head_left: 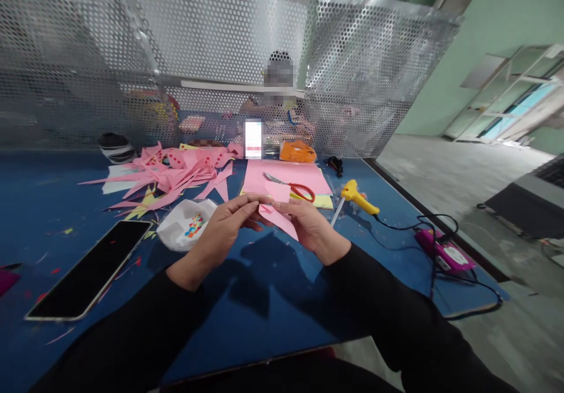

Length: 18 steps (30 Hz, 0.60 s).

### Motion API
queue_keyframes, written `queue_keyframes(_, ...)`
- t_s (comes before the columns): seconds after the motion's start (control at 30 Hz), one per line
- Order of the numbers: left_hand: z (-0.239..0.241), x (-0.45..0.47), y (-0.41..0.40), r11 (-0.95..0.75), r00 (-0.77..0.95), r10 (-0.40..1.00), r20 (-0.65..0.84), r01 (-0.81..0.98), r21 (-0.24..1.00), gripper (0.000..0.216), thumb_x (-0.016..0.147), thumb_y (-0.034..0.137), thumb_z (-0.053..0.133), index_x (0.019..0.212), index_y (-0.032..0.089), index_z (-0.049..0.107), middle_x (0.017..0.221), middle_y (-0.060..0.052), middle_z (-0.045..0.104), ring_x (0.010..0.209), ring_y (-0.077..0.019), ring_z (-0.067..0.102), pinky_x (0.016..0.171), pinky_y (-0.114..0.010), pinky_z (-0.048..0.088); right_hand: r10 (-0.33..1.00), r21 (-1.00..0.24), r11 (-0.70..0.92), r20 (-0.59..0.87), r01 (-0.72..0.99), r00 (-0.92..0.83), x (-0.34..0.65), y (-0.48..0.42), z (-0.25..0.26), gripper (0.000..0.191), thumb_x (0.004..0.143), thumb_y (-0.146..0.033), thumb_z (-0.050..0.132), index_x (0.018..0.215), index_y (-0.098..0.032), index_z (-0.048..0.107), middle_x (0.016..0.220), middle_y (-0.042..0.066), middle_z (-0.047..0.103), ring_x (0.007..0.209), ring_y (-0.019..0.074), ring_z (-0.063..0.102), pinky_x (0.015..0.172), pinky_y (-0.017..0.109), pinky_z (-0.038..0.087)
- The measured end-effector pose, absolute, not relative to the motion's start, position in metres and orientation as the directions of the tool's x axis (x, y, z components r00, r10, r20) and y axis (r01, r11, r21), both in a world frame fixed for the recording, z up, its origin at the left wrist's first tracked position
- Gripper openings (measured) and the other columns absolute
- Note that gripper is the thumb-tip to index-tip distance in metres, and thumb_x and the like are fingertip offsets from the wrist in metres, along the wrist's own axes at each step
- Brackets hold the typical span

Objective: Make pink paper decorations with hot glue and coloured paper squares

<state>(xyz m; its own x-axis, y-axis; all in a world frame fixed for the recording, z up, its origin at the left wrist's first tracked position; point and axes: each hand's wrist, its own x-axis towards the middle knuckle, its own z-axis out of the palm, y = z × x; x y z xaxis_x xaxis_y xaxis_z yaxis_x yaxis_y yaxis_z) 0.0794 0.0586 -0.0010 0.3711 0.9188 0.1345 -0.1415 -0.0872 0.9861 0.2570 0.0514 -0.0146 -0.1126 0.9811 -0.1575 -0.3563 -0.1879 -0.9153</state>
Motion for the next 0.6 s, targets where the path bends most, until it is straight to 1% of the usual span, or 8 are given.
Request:
queue_keyframes(0.07,-0.0007,0.0801,0.0576,-0.057,0.361,0.927,0.103,-0.136,0.989,0.034,0.089,0.051,0.065,0.099,0.023,0.079,0.098,-0.004,0.072,0.074,-0.0136,0.064,0.065,-0.025,0.056,0.989,-0.928,-0.144,-0.127,-0.343,-0.070,0.2569,0.0509,-0.0127,0.036,0.060,-0.036,0.085,0.087,-0.016,0.072,0.078,0.005,0.074,0.067,0.0174,0.067,0.063,0.030,0.052)
queue_keyframes(0.13,0.0005,0.0803,0.0571,-0.020,0.350,0.935,0.050,-0.088,0.996,0.036,0.085,0.053,0.068,0.101,0.022,0.078,0.097,-0.004,0.074,0.072,-0.0136,0.065,0.062,-0.024,0.054,0.996,-0.940,-0.083,-0.087,-0.330,-0.005,0.2574,0.0517,-0.0103,0.037,0.058,-0.034,0.087,0.086,-0.017,0.071,0.075,0.002,0.073,0.064,0.0153,0.065,0.061,0.028,0.050)
queue_keyframes(0.23,0.0017,0.0804,0.0574,0.004,0.361,0.933,-0.017,0.036,0.999,0.038,0.078,0.043,0.078,0.110,0.023,0.075,0.094,-0.003,0.075,0.072,-0.0136,0.069,0.060,-0.022,0.051,0.995,-0.959,0.021,-0.006,-0.282,0.095,0.2587,0.0538,-0.0069,0.037,0.055,-0.032,0.088,0.083,-0.019,0.068,0.073,-0.002,0.071,0.063,0.0141,0.061,0.060,0.028,0.048)
queue_keyframes(0.3,0.0011,0.0807,0.0579,-0.034,0.367,0.930,0.005,0.073,0.997,0.040,0.077,0.037,0.079,0.113,0.022,0.072,0.089,-0.002,0.075,0.076,-0.0147,0.071,0.061,-0.022,0.051,0.991,-0.969,0.070,0.040,-0.237,0.131,0.2597,0.0551,-0.0057,0.035,0.055,-0.032,0.087,0.081,-0.020,0.067,0.073,-0.002,0.070,0.062,0.0142,0.060,0.061,0.028,0.049)
queue_keyframes(0.37,-0.0004,0.0812,0.0584,-0.086,0.355,0.933,0.056,0.069,0.994,0.036,0.076,0.032,0.078,0.109,0.022,0.069,0.084,0.000,0.073,0.077,-0.0150,0.072,0.063,-0.022,0.051,0.991,-0.974,0.076,0.050,-0.215,0.120,0.2606,0.0559,-0.0060,0.035,0.056,-0.033,0.086,0.082,-0.020,0.067,0.074,-0.001,0.071,0.063,0.0148,0.061,0.062,0.030,0.050)
queue_keyframes(0.43,-0.0019,0.0820,0.0589,-0.105,0.341,0.937,0.079,0.059,0.993,0.027,0.076,0.028,0.076,0.101,0.021,0.067,0.079,0.001,0.072,0.073,-0.0148,0.071,0.062,-0.023,0.052,0.996,-0.975,0.049,0.032,-0.217,0.082,0.2616,0.0565,-0.0074,0.037,0.056,-0.034,0.086,0.085,-0.019,0.068,0.078,0.001,0.073,0.065,0.0158,0.063,0.064,0.031,0.051)
queue_keyframes(0.5,-0.0028,0.0831,0.0592,-0.097,0.330,0.941,0.072,0.059,0.994,0.021,0.075,0.025,0.074,0.094,0.021,0.065,0.075,0.002,0.071,0.068,-0.0143,0.070,0.060,-0.023,0.052,0.999,-0.977,0.027,0.017,-0.213,0.047,0.2623,0.0566,-0.0095,0.041,0.055,-0.036,0.087,0.087,-0.018,0.070,0.081,0.003,0.074,0.067,0.0166,0.065,0.066,0.032,0.052)
queue_keyframes(0.6,-0.0022,0.0850,0.0585,-0.078,0.312,0.948,0.055,0.062,0.995,0.020,0.073,0.025,0.074,0.091,0.021,0.067,0.075,0.002,0.071,0.064,-0.0137,0.069,0.057,-0.023,0.052,1.000,-0.983,0.021,0.019,-0.185,0.008,0.2618,0.0561,-0.0129,0.045,0.056,-0.040,0.087,0.091,-0.018,0.070,0.085,0.005,0.076,0.070,0.0175,0.067,0.069,0.033,0.055)
